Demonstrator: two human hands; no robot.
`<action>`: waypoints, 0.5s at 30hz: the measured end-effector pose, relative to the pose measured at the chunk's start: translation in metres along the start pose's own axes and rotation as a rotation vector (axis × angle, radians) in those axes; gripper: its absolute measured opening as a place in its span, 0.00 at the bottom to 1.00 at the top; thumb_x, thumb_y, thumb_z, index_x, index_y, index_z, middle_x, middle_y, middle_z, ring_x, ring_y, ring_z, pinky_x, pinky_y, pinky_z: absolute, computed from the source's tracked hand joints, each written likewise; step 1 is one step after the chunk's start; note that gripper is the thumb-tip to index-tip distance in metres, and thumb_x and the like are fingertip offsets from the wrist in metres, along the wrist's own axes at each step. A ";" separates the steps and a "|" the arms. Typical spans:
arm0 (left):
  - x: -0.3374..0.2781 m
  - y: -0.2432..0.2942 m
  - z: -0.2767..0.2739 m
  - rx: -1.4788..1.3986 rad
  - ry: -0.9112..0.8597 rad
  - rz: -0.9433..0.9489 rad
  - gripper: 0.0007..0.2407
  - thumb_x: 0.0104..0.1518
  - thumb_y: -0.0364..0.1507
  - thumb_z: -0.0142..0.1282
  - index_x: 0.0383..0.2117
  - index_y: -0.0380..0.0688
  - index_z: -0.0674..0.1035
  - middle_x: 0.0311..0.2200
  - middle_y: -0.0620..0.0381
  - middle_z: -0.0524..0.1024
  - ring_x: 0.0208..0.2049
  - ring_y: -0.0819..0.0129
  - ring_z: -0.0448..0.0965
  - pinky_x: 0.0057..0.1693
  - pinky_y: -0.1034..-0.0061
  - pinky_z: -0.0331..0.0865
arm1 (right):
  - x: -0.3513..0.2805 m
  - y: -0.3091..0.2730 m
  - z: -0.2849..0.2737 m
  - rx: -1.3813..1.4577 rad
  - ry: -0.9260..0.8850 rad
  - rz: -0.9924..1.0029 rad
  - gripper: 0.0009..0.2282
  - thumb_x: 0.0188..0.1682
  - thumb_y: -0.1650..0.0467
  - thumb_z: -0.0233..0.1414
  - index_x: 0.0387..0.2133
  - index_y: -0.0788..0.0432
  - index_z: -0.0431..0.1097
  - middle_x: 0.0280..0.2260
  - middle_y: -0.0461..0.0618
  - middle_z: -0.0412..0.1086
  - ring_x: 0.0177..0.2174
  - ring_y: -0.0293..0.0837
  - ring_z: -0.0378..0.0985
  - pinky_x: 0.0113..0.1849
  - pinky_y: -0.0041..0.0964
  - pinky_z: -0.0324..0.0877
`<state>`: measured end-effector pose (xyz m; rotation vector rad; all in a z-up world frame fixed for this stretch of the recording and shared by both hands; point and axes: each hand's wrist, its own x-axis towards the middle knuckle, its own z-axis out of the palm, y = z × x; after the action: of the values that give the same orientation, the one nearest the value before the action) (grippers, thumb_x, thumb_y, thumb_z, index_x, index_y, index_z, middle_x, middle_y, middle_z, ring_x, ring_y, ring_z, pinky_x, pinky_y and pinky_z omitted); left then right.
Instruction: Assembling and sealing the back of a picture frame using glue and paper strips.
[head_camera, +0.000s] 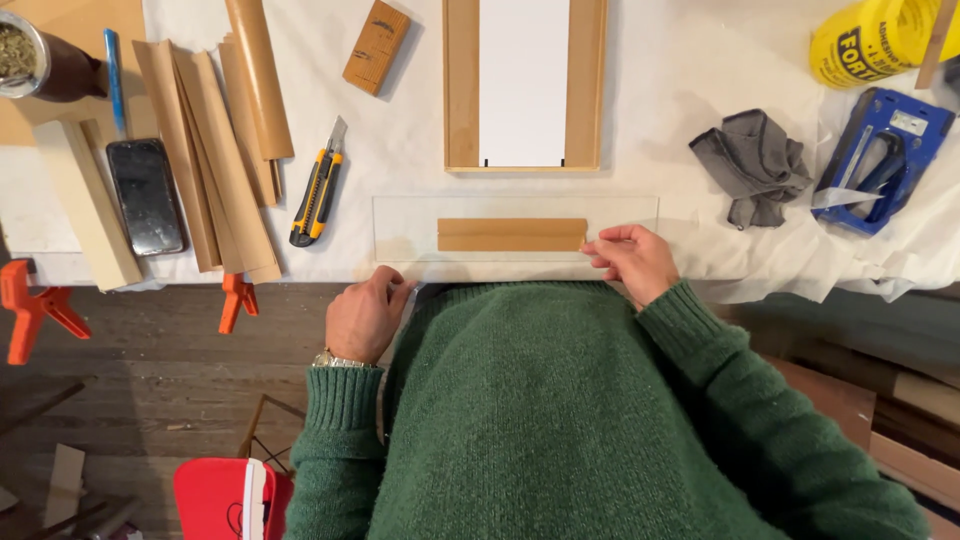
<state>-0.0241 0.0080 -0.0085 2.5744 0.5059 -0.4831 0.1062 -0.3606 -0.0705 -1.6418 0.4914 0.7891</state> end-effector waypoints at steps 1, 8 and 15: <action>0.001 0.002 -0.002 -0.001 -0.016 -0.009 0.13 0.61 0.44 0.54 0.35 0.48 0.80 0.22 0.50 0.81 0.28 0.47 0.82 0.35 0.55 0.73 | 0.001 0.001 0.002 -0.021 0.000 -0.022 0.13 0.50 0.71 0.56 0.45 0.66 0.66 0.40 0.56 0.79 0.36 0.42 0.77 0.33 0.31 0.71; 0.005 0.001 -0.006 0.035 -0.036 0.000 0.14 0.61 0.44 0.54 0.40 0.49 0.79 0.23 0.49 0.81 0.28 0.46 0.82 0.36 0.55 0.73 | 0.000 0.005 0.010 -0.145 -0.039 -0.273 0.11 0.48 0.76 0.56 0.43 0.67 0.68 0.41 0.55 0.77 0.42 0.40 0.80 0.46 0.32 0.75; 0.007 -0.003 -0.004 -0.003 -0.023 0.038 0.13 0.61 0.43 0.54 0.40 0.48 0.79 0.23 0.51 0.82 0.28 0.47 0.82 0.35 0.54 0.73 | -0.020 -0.026 0.016 -0.737 -0.021 -0.798 0.10 0.45 0.79 0.56 0.39 0.61 0.74 0.44 0.52 0.70 0.42 0.48 0.78 0.44 0.36 0.75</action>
<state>-0.0181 0.0141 -0.0092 2.5678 0.4486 -0.4977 0.1066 -0.3409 -0.0397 -2.2546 -0.5379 0.3767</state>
